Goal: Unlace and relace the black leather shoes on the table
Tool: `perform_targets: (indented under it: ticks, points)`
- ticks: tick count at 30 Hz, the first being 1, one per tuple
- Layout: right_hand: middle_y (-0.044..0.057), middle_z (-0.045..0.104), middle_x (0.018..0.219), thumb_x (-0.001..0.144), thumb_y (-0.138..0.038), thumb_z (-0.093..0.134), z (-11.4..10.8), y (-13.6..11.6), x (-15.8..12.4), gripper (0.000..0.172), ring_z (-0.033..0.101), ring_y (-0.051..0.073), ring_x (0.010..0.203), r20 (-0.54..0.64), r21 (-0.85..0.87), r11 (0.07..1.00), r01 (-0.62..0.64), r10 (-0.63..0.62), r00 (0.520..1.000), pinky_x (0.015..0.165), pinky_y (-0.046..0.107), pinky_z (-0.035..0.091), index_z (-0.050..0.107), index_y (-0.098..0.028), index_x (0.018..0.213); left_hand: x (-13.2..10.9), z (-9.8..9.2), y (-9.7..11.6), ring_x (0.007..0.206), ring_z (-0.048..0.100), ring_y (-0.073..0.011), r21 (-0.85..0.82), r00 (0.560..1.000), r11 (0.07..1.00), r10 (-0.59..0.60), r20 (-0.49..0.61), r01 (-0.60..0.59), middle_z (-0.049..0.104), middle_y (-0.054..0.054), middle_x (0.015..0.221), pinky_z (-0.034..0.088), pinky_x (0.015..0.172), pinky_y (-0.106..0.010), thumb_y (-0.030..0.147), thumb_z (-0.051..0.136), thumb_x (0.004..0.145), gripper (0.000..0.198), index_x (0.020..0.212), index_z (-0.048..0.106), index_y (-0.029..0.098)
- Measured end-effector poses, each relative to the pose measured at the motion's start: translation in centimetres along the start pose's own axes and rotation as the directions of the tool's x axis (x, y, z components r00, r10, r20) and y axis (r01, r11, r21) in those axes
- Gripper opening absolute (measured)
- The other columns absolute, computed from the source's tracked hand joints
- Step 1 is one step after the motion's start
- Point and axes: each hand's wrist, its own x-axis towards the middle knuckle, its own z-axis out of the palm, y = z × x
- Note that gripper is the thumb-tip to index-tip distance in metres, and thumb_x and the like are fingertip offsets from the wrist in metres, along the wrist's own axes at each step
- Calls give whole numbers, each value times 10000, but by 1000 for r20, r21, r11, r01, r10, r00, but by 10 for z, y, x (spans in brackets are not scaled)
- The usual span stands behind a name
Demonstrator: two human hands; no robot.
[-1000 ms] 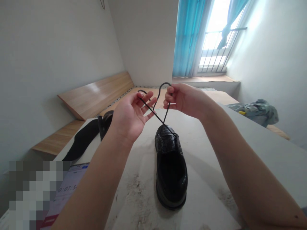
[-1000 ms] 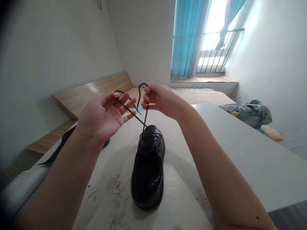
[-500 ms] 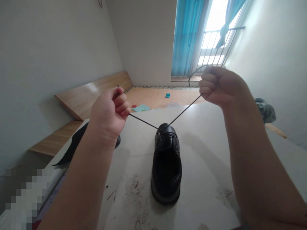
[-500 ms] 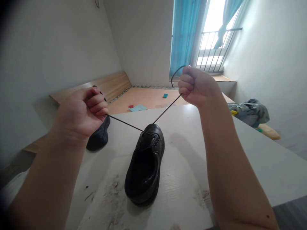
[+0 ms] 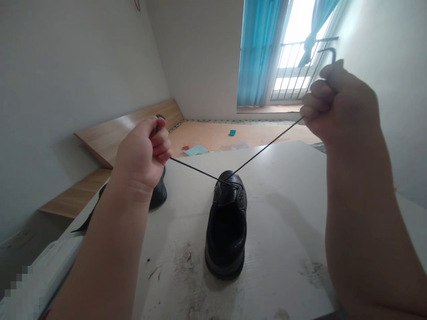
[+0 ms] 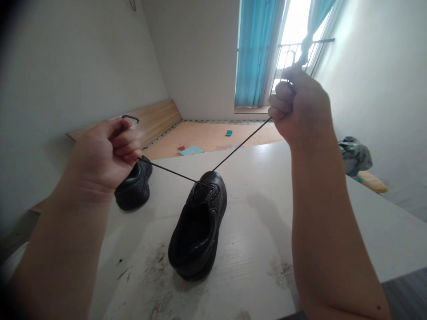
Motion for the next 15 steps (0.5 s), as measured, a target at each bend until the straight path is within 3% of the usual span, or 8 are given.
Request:
perform_targets:
  ticks: [3, 6, 9, 13, 15]
  points:
    - [-69, 159, 471, 890, -90, 468, 1, 2, -2, 363, 108, 90, 447, -62, -32, 989, 147, -149, 987, 441, 295, 115, 392, -209, 556, -1, -2, 2, 349, 171, -45, 46, 1000, 999, 13, 3, -13, 208, 73, 439, 177, 322, -167, 130, 317, 963, 363, 636, 466, 182]
    - [-63, 219, 478, 904, -66, 403, 4, 6, -6, 347, 147, 90, 441, -6, -111, 958, 266, -268, 963, 452, 287, 122, 439, -215, 593, 1, -3, 0, 344, 183, -44, 87, 999, 996, 38, 7, -38, 205, 75, 440, 186, 327, -170, 117, 305, 951, 375, 617, 463, 180]
    - [-56, 273, 460, 896, -74, 410, 8, 12, -8, 347, 187, 87, 429, 75, -184, 932, 312, -304, 950, 450, 289, 117, 508, -208, 591, 5, -3, -7, 336, 188, -51, 108, 998, 992, 67, 16, -69, 228, 75, 435, 170, 321, -182, 147, 341, 941, 367, 602, 478, 181]
    - [-63, 331, 417, 876, -88, 489, 15, 12, -11, 273, 230, 88, 390, 137, -276, 886, 373, -348, 927, 436, 302, 133, 610, -193, 654, 7, -1, -18, 345, 205, -42, 228, 992, 969, 73, 107, -95, 272, 72, 426, 172, 327, -170, 202, 452, 947, 358, 606, 549, 157]
    - [-61, 355, 398, 916, -143, 488, 20, 6, -17, 253, 253, 96, 368, 150, -333, 827, 454, -428, 891, 433, 316, 154, 642, -190, 721, 4, 0, -18, 355, 199, -38, 286, 986, 950, 87, 140, -124, 261, 72, 418, 178, 331, -159, 248, 487, 956, 392, 577, 530, 155]
